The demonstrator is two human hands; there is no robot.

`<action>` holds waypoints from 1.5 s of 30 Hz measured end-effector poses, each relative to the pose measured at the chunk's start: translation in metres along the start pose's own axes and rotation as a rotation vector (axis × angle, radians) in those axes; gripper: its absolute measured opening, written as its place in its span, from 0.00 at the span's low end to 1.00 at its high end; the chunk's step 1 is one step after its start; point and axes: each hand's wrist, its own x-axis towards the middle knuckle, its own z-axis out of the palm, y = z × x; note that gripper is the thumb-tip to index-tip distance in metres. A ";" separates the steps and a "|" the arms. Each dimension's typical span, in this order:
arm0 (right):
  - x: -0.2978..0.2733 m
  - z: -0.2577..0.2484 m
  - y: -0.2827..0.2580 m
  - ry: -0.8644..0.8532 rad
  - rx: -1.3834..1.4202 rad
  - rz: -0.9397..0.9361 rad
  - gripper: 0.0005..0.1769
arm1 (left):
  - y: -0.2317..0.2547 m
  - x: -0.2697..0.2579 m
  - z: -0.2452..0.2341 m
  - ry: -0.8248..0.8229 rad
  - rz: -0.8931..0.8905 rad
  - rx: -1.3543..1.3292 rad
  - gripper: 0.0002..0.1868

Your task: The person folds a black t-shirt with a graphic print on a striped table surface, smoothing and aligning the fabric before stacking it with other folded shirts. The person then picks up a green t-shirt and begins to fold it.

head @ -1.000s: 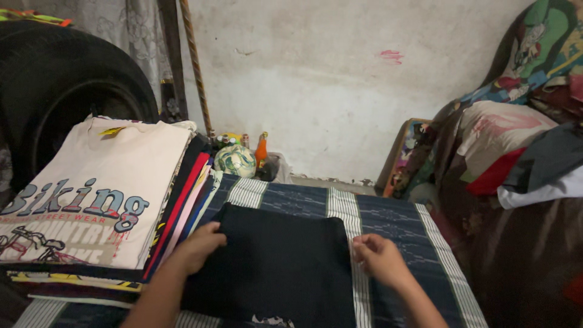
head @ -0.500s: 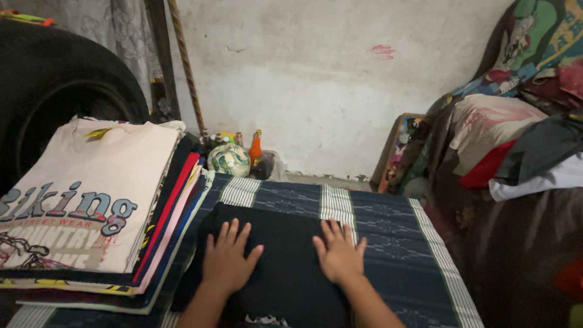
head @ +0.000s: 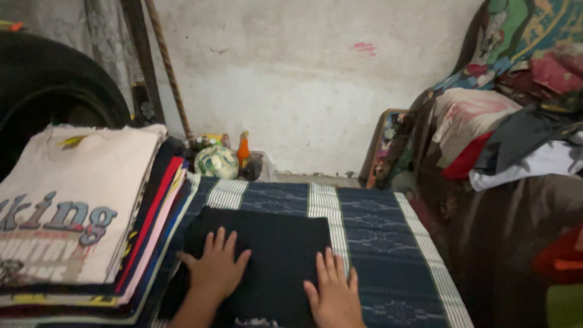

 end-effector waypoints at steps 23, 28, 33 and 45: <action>0.026 0.029 0.074 -0.007 1.023 0.004 0.28 | 0.101 0.150 -0.073 -0.286 0.611 -0.954 0.12; 0.025 -0.118 0.044 -0.066 1.086 -0.135 0.11 | 0.049 0.107 -0.154 -0.050 0.490 -1.180 0.11; 0.028 -0.271 0.028 0.002 0.788 -0.159 0.11 | 0.031 0.053 -0.222 0.032 0.546 -1.387 0.07; 0.096 -0.362 0.062 0.206 0.245 -0.346 0.14 | 0.061 0.052 -0.240 0.201 0.374 -1.148 0.08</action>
